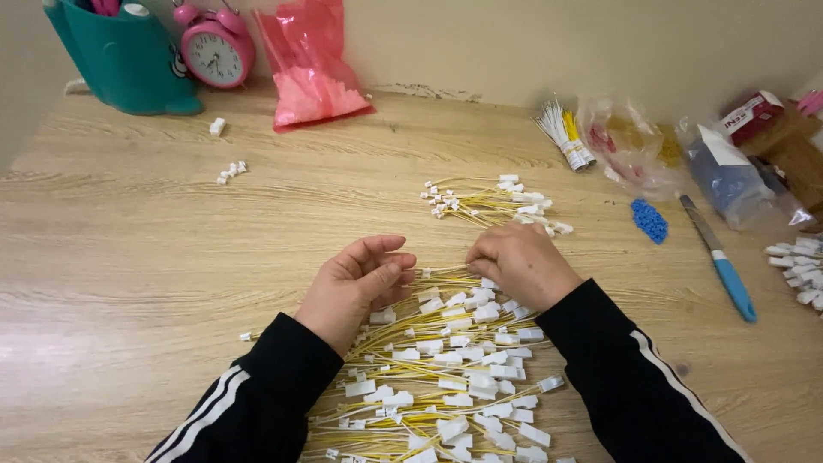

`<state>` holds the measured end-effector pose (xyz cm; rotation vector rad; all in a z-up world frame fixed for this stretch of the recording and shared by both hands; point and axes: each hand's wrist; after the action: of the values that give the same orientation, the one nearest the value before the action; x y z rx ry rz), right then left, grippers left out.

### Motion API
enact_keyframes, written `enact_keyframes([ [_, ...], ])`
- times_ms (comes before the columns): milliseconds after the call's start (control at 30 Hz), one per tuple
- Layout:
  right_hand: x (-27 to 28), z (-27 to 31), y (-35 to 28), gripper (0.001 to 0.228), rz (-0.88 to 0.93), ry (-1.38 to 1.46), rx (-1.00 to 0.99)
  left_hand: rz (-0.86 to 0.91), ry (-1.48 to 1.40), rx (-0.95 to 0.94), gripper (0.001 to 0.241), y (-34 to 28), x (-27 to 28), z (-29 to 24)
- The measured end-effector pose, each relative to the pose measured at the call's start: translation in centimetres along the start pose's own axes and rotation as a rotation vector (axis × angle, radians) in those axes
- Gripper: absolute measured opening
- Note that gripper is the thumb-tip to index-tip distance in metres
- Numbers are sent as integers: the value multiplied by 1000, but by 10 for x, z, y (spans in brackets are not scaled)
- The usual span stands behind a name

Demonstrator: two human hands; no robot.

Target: The person assembles small craft items by attaching white plastic pieces to thin yellow sticks. They repeatedly pick up a stick and a plastic piece, connect them, and place the finished item on the table.

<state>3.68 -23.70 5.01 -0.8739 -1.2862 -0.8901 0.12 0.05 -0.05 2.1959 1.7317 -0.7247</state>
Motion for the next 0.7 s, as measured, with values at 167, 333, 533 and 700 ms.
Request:
enact_keyframes([
  [167, 13, 2, -11, 9, -78, 99, 74, -24, 24, 16, 34, -4, -5, -7],
  [333, 29, 15, -25, 9, -180, 289, 124, -31, 45, 14, 33, 0, -4, 1],
  [533, 37, 39, -31, 12, -196, 372, 166, 31, 34, 21, 31, -4, -7, -1],
  [700, 36, 40, -33, 13, -146, 400, 150, 28, 51, 9, 28, -3, -6, 2],
])
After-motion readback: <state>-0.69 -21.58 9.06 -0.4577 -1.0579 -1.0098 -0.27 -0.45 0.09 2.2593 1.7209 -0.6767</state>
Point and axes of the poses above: each hand's wrist, its own y-axis towards the middle knuckle, its own x-axis out of the back of the hand, z = x × y, and after that the axes turned 3 degrees about z, right-handed
